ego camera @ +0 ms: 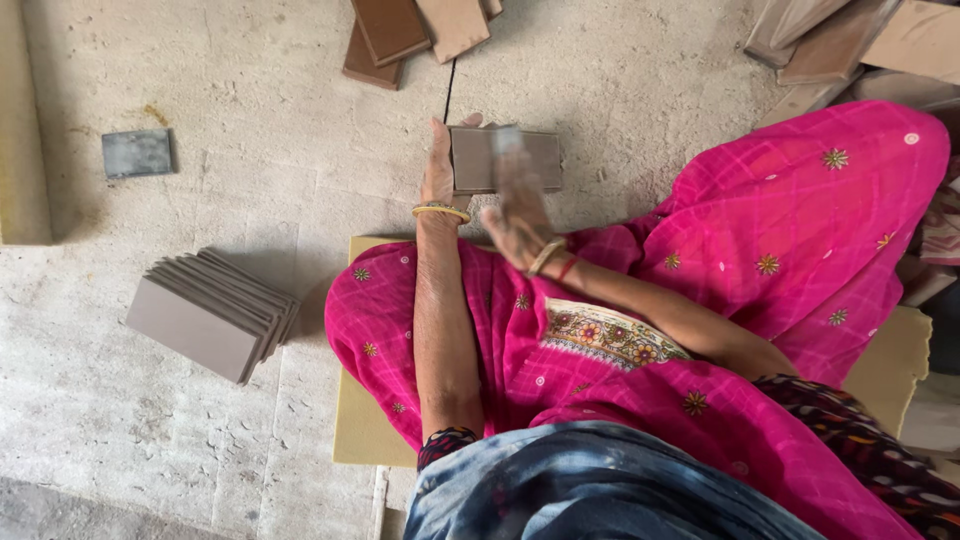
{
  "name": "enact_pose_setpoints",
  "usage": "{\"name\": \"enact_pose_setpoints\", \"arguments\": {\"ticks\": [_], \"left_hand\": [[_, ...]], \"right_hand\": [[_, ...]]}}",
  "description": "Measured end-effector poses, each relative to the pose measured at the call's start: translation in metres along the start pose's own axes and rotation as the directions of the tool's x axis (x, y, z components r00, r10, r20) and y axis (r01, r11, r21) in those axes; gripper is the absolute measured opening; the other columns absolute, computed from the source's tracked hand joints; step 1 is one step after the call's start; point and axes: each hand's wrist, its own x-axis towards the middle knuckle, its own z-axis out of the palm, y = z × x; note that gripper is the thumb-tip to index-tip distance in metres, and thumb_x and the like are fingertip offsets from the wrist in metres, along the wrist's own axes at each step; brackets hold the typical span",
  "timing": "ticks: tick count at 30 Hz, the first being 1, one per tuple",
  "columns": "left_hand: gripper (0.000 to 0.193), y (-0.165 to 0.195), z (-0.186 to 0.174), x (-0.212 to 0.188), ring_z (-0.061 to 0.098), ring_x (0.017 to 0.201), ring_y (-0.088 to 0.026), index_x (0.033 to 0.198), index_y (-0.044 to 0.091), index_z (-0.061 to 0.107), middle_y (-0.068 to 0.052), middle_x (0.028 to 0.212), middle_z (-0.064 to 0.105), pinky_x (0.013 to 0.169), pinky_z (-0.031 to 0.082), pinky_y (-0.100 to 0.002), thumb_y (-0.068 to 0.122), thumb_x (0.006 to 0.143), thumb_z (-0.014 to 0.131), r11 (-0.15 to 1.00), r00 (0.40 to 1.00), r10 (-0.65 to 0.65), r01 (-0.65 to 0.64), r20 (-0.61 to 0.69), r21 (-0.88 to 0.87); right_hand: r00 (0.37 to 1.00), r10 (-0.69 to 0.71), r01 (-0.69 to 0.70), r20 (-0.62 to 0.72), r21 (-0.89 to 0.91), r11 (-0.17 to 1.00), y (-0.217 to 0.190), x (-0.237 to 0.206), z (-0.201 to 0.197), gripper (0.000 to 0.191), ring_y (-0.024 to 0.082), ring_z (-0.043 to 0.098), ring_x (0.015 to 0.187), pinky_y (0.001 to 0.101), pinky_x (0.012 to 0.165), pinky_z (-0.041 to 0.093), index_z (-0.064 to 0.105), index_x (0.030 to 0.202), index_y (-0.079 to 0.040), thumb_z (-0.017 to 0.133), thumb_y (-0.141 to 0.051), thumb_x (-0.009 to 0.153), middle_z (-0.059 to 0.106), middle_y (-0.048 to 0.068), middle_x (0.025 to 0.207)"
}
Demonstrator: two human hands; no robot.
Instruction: The person sits on a mat and sands the edges and surfaces of small rectangular tiles using a sanding block. They handle the tiles one at a time, rubbing the sanding block over the surfaces and edges, then place the finished tiles into a stack.
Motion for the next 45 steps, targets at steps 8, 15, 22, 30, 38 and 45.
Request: {"name": "enact_pose_setpoints", "arguments": {"ticks": [8, 15, 22, 30, 38, 45], "left_hand": [[0.104, -0.003, -0.007, 0.007, 0.061, 0.126, -0.035, 0.143, -0.009, 0.050, -0.030, 0.135, 0.058, 0.105, 0.056, -0.047, 0.080, 0.090, 0.039, 1.000, 0.998, -0.017, 0.017, -0.061, 0.008], [0.100, 0.001, -0.003, 0.001, 0.062, 0.126, -0.038, 0.144, -0.008, 0.052, -0.031, 0.135, 0.062, 0.107, 0.055, -0.046, 0.078, 0.094, 0.038, 0.998, 1.000, -0.004, 0.005, -0.022, 0.061], [0.102, 0.000, -0.008, 0.008, 0.060, 0.124, -0.036, 0.147, 0.001, 0.051, -0.025, 0.138, 0.061, 0.107, 0.051, -0.046, 0.083, 0.093, 0.020, 0.965, 0.997, -0.049, 0.063, 0.061, -0.255], [0.104, -0.003, 0.006, 0.016, 0.057, 0.134, -0.036, 0.150, 0.003, 0.049, -0.026, 0.142, 0.060, 0.114, 0.049, -0.046, 0.082, 0.091, 0.013, 0.998, 0.999, 0.037, -0.037, -0.005, -0.046], [0.112, -0.003, 0.014, 0.016, 0.056, 0.133, -0.041, 0.150, -0.006, 0.048, -0.033, 0.142, 0.058, 0.114, 0.050, -0.051, 0.086, 0.090, 0.024, 0.999, 1.000, 0.010, -0.011, -0.023, -0.040], [0.098, 0.007, 0.026, -0.011, 0.076, 0.094, -0.042, 0.138, -0.001, 0.052, -0.026, 0.119, 0.067, 0.068, 0.063, -0.050, 0.066, 0.070, 0.073, 0.857, 0.952, -0.136, 0.252, -0.274, 0.449]], "right_hand": [[0.757, 0.459, -0.511, 0.465, -0.018, 0.860, 0.025, 0.013, -0.029, 0.110, 0.052, 0.054, 0.117, 0.0625, 0.101, 0.049, 0.035, 0.162, -0.009, 0.002, -0.085, 0.088, 0.053, 0.036, 0.140], [0.998, 0.055, -0.055, 0.022, -0.005, 0.998, 0.011, 0.002, -0.011, 0.118, 0.048, 0.000, 0.158, 0.0582, 0.127, 0.004, 0.005, 0.162, 0.010, -0.001, -0.084, 0.092, -0.002, 0.036, 0.168], [0.973, -0.190, 0.197, 0.134, -0.040, 0.980, -0.052, 0.019, -0.019, 0.104, 0.046, 0.013, 0.161, 0.0567, 0.131, 0.015, 0.014, 0.162, 0.008, 0.008, -0.075, 0.100, 0.013, 0.031, 0.170], [0.976, -0.202, 0.209, 0.075, -0.102, 0.973, -0.050, 0.044, -0.030, 0.102, 0.044, 0.017, 0.161, 0.0559, 0.131, 0.020, 0.018, 0.162, 0.009, 0.007, -0.073, 0.102, 0.016, 0.031, 0.170], [0.920, -0.251, 0.303, 0.300, -0.143, 0.942, -0.008, 0.027, -0.042, 0.115, 0.043, 0.015, 0.160, 0.0607, 0.127, 0.015, 0.017, 0.162, 0.007, -0.004, -0.080, 0.091, 0.017, 0.031, 0.170], [0.990, 0.099, -0.093, 0.104, -0.056, 0.994, 0.054, 0.007, -0.058, 0.092, 0.047, 0.012, 0.157, 0.0525, 0.129, 0.018, 0.008, 0.162, 0.009, 0.017, -0.064, 0.106, 0.014, 0.036, 0.167]]}}
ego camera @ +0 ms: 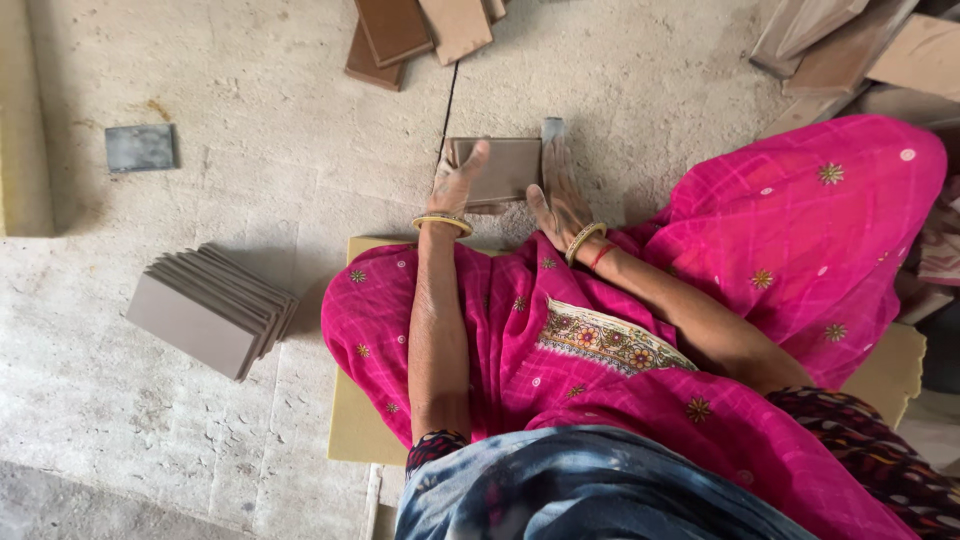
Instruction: The person sits on a mat and sands the edges and surfaces of small rectangular tiles using a sanding block. They handle the tiles one at a time, rubbing the sanding block over the surfaces and edges, then place the finished tiles into a stack.
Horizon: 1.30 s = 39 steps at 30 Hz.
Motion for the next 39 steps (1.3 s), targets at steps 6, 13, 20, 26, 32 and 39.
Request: {"name": "enact_pose_setpoints", "arguments": {"ticks": [6, 13, 20, 26, 32, 39], "left_hand": [[0.080, -0.012, -0.006, -0.037, 0.076, 0.092, -0.028, 0.133, 0.001, 0.052, -0.020, 0.113, 0.071, 0.071, 0.070, -0.039, 0.034, 0.071, 0.089, 0.998, 0.998, 0.056, -0.057, -0.028, -0.017], [0.055, -0.024, -0.040, -0.047, 0.075, 0.098, -0.019, 0.127, 0.000, 0.071, -0.011, 0.110, 0.078, 0.087, 0.062, -0.033, 0.020, 0.079, 0.089, 0.825, 0.885, 0.374, -0.454, 0.277, 0.337], [0.056, -0.022, -0.047, -0.030, 0.074, 0.083, -0.017, 0.117, -0.001, 0.072, -0.011, 0.096, 0.079, 0.077, 0.062, -0.032, 0.017, 0.068, 0.093, 0.831, 0.938, 0.302, -0.347, 0.171, 0.434], [0.052, -0.020, -0.052, -0.018, 0.077, 0.083, -0.017, 0.114, 0.003, 0.074, -0.007, 0.096, 0.080, 0.076, 0.064, -0.031, 0.014, 0.066, 0.092, 0.817, 0.900, 0.371, -0.433, 0.227, 0.380], [0.024, -0.024, -0.059, -0.011, 0.078, 0.086, -0.015, 0.108, 0.011, 0.084, -0.004, 0.099, 0.084, 0.080, 0.062, -0.031, 0.012, 0.085, 0.089, 0.305, 0.590, 0.562, -0.799, 0.579, 0.518], [0.054, -0.019, -0.062, -0.034, 0.072, 0.082, -0.019, 0.117, 0.001, 0.076, -0.010, 0.098, 0.080, 0.072, 0.061, -0.032, 0.012, 0.066, 0.089, 0.875, 0.937, 0.294, -0.342, 0.186, 0.343]], "right_hand": [[0.963, 0.056, -0.006, -0.262, 0.185, 0.983, 0.022, -0.010, 0.012, 0.063, 0.044, 0.044, 0.133, 0.0489, 0.110, 0.044, 0.023, 0.164, 0.002, 0.037, -0.031, 0.113, 0.038, 0.035, 0.149], [0.955, 0.095, 0.097, -0.280, 0.599, 0.795, 0.042, -0.005, -0.025, 0.031, 0.016, 0.065, 0.099, 0.0298, 0.087, 0.054, 0.062, 0.139, 0.001, 0.058, -0.008, 0.110, 0.072, 0.013, 0.114], [0.937, -0.045, 0.119, -0.346, 0.196, 0.973, 0.003, -0.009, -0.034, 0.040, 0.023, 0.076, 0.102, 0.0337, 0.089, 0.062, 0.070, 0.133, -0.004, 0.054, 0.004, 0.097, 0.074, 0.019, 0.124], [0.837, -0.370, 0.384, -0.403, -0.048, 0.922, -0.029, 0.000, -0.008, 0.039, 0.034, 0.063, 0.132, 0.0430, 0.111, 0.057, 0.069, 0.133, -0.007, 0.052, 0.009, 0.101, 0.069, 0.018, 0.133], [0.781, -0.485, 0.510, -0.393, -0.048, 0.859, -0.050, 0.004, 0.036, 0.040, 0.030, 0.064, 0.131, 0.0471, 0.114, 0.053, 0.073, 0.127, -0.007, 0.046, 0.007, 0.099, 0.071, 0.016, 0.132], [0.872, -0.408, 0.428, -0.271, 0.016, 0.904, -0.006, -0.005, -0.018, 0.033, 0.033, 0.066, 0.129, 0.0410, 0.108, 0.060, 0.074, 0.126, -0.005, 0.054, 0.005, 0.101, 0.069, 0.016, 0.135]]}}
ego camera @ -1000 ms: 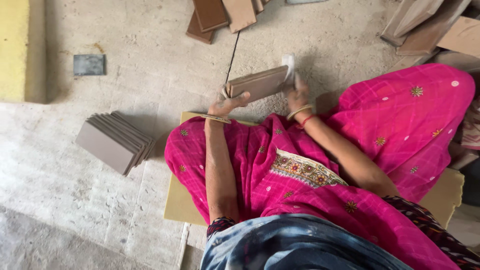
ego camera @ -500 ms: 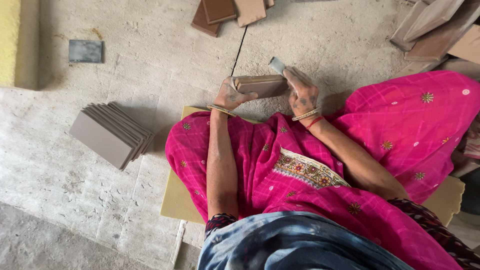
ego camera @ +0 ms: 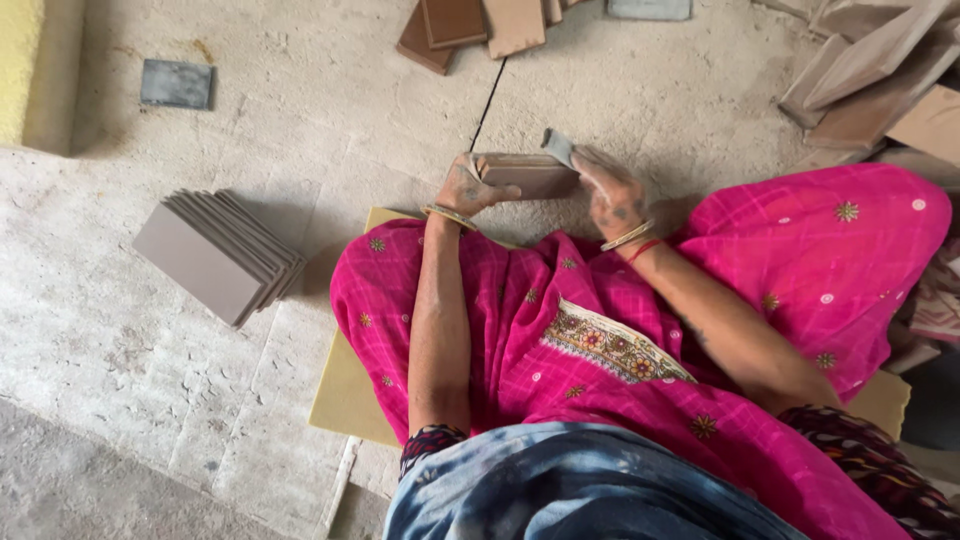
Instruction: The person sits on a mat and sands the edges and surfaces of small rectangular tiles using a sanding block. They handle the tiles one at a time, rubbing the sanding block over the surfaces and edges, then place the finished tiles into a stack.
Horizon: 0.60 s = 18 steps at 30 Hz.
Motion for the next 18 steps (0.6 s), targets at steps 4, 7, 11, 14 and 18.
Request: {"name": "enact_pose_setpoints", "arguments": {"ticks": [4, 7, 11, 14, 18], "left_hand": [[0.057, 0.015, 0.003, -0.010, 0.076, 0.088, -0.019, 0.118, 0.003, 0.076, -0.009, 0.102, 0.080, 0.083, 0.061, -0.031, 0.016, 0.065, 0.092, 0.980, 0.992, 0.122, -0.123, 0.018, 0.154], [0.056, 0.023, 0.004, -0.015, 0.075, 0.088, -0.018, 0.119, 0.007, 0.076, -0.009, 0.100, 0.080, 0.085, 0.060, -0.032, 0.018, 0.066, 0.091, 0.967, 0.994, 0.098, -0.106, 0.045, 0.233], [0.055, 0.026, 0.000, -0.014, 0.075, 0.085, -0.018, 0.120, 0.010, 0.076, -0.008, 0.096, 0.080, 0.084, 0.060, -0.032, 0.019, 0.067, 0.089, 0.958, 0.991, 0.074, -0.102, 0.111, 0.268], [0.055, 0.021, -0.007, -0.007, 0.075, 0.082, -0.017, 0.118, 0.010, 0.076, -0.006, 0.095, 0.081, 0.081, 0.060, -0.031, 0.018, 0.065, 0.089, 0.960, 0.987, 0.115, -0.140, 0.116, 0.244], [0.033, 0.006, -0.016, 0.008, 0.075, 0.077, -0.019, 0.100, 0.008, 0.082, -0.006, 0.086, 0.078, 0.078, 0.061, -0.032, 0.020, 0.070, 0.091, 0.904, 0.992, 0.010, -0.062, 0.125, 0.422]], "right_hand": [[0.992, 0.017, -0.031, 0.126, 0.111, 0.993, 0.011, -0.007, -0.028, 0.035, 0.037, 0.067, 0.126, 0.0406, 0.099, 0.059, 0.071, 0.128, -0.005, 0.057, 0.001, 0.097, 0.066, 0.021, 0.138], [0.950, 0.174, -0.165, 0.258, -0.056, 0.985, 0.016, -0.008, -0.026, 0.029, 0.035, 0.071, 0.113, 0.0432, 0.091, 0.061, 0.068, 0.126, -0.008, 0.067, -0.011, 0.098, 0.071, 0.020, 0.130], [0.916, 0.298, -0.267, 0.268, -0.144, 0.953, 0.013, -0.007, -0.009, 0.034, 0.031, 0.072, 0.116, 0.0424, 0.094, 0.063, 0.060, 0.139, -0.012, 0.056, -0.007, 0.106, 0.070, 0.020, 0.131], [0.992, -0.100, 0.112, 0.071, -0.191, 0.975, -0.007, 0.000, 0.013, 0.039, 0.035, 0.063, 0.132, 0.0495, 0.113, 0.054, 0.060, 0.145, -0.005, 0.055, 0.000, 0.107, 0.064, 0.024, 0.140], [0.985, -0.172, 0.173, 0.020, -0.185, 0.967, -0.047, 0.028, 0.057, 0.032, 0.033, 0.062, 0.134, 0.0461, 0.115, 0.053, 0.065, 0.138, -0.006, 0.059, -0.005, 0.107, 0.066, 0.018, 0.140]]}}
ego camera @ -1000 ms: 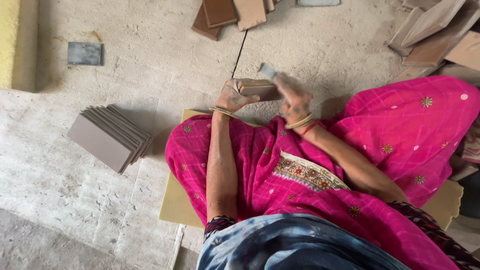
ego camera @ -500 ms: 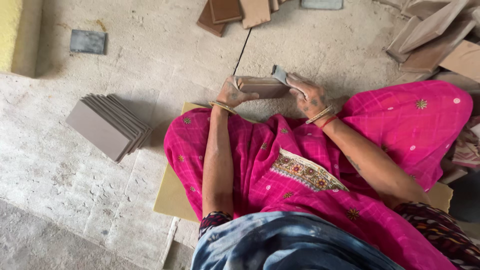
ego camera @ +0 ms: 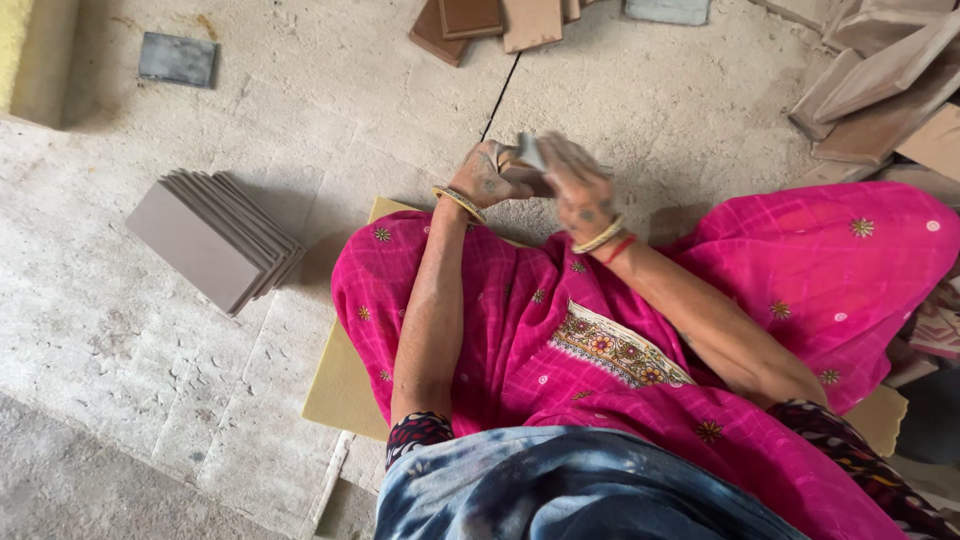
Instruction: The person sits on a mat and sands the edges and surfaces of small rectangular tiles using a sanding block. They handle the tiles one at a time, rubbing the sanding block over the surfaces and edges, then place the finished tiles into a stack.
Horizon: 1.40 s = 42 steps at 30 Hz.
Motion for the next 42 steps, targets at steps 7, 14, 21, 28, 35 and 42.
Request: {"name": "enact_pose_setpoints", "arguments": {"ticks": [7, 14, 21, 28, 35, 42], "left_hand": [[0.032, -0.019, 0.000, -0.005, 0.068, 0.076, -0.015, 0.086, 0.004, 0.070, -0.004, 0.080, 0.074, 0.070, 0.060, -0.033, 0.017, 0.066, 0.091, 0.896, 0.983, 0.095, -0.154, -0.158, -0.417], [0.038, -0.004, -0.006, -0.008, 0.074, 0.077, -0.019, 0.099, 0.007, 0.077, -0.006, 0.088, 0.078, 0.074, 0.061, -0.033, 0.015, 0.065, 0.092, 0.973, 0.990, 0.102, -0.120, -0.101, -0.196], [0.042, -0.002, 0.016, -0.004, 0.074, 0.073, -0.017, 0.105, 0.006, 0.076, -0.006, 0.089, 0.079, 0.068, 0.061, -0.030, 0.013, 0.066, 0.090, 0.919, 0.910, 0.347, -0.378, -0.228, -0.109], [0.041, 0.012, 0.007, -0.013, 0.070, 0.065, -0.013, 0.107, 0.003, 0.076, -0.007, 0.084, 0.078, 0.059, 0.059, -0.027, 0.010, 0.069, 0.090, 0.960, 0.997, 0.022, -0.042, -0.078, -0.278], [0.047, 0.039, 0.000, -0.022, 0.068, 0.063, -0.013, 0.114, 0.002, 0.077, -0.008, 0.083, 0.077, 0.054, 0.057, -0.028, 0.010, 0.069, 0.089, 0.944, 0.997, -0.060, 0.038, -0.058, -0.327], [0.034, -0.012, 0.023, -0.005, 0.074, 0.094, -0.020, 0.111, 0.007, 0.073, -0.006, 0.100, 0.077, 0.083, 0.063, -0.037, 0.015, 0.082, 0.089, 0.845, 0.814, 0.535, -0.519, -0.225, 0.130]], "right_hand": [[0.977, -0.200, 0.204, 0.072, -0.058, 0.977, -0.015, 0.026, 0.012, 0.034, 0.031, 0.061, 0.136, 0.0439, 0.117, 0.051, 0.062, 0.142, -0.006, 0.056, -0.003, 0.108, 0.062, 0.015, 0.145], [0.979, -0.091, 0.106, 0.181, -0.077, 0.991, 0.020, -0.001, -0.029, 0.037, 0.032, 0.061, 0.135, 0.0443, 0.116, 0.051, 0.060, 0.144, -0.005, 0.052, -0.001, 0.108, 0.063, 0.018, 0.144], [0.970, -0.232, 0.233, 0.073, -0.012, 0.972, -0.026, 0.018, 0.026, 0.048, 0.028, 0.059, 0.139, 0.0436, 0.120, 0.049, 0.060, 0.145, -0.010, 0.049, 0.008, 0.102, 0.061, 0.013, 0.148], [0.970, -0.153, 0.178, 0.190, -0.123, 0.976, 0.045, -0.017, -0.022, 0.048, 0.028, 0.059, 0.139, 0.0434, 0.118, 0.050, 0.056, 0.148, -0.014, 0.053, 0.006, 0.104, 0.056, 0.010, 0.153], [0.954, 0.188, -0.173, 0.235, -0.084, 0.981, 0.077, -0.054, -0.061, 0.054, 0.039, 0.058, 0.133, 0.0434, 0.105, 0.053, 0.053, 0.149, -0.005, 0.043, 0.012, 0.099, 0.056, 0.022, 0.149], [0.992, -0.126, 0.126, 0.012, -0.004, 0.992, -0.032, 0.007, 0.003, 0.043, 0.030, 0.056, 0.140, 0.0477, 0.121, 0.046, 0.061, 0.143, -0.009, 0.044, 0.006, 0.106, 0.061, 0.013, 0.147]]}}
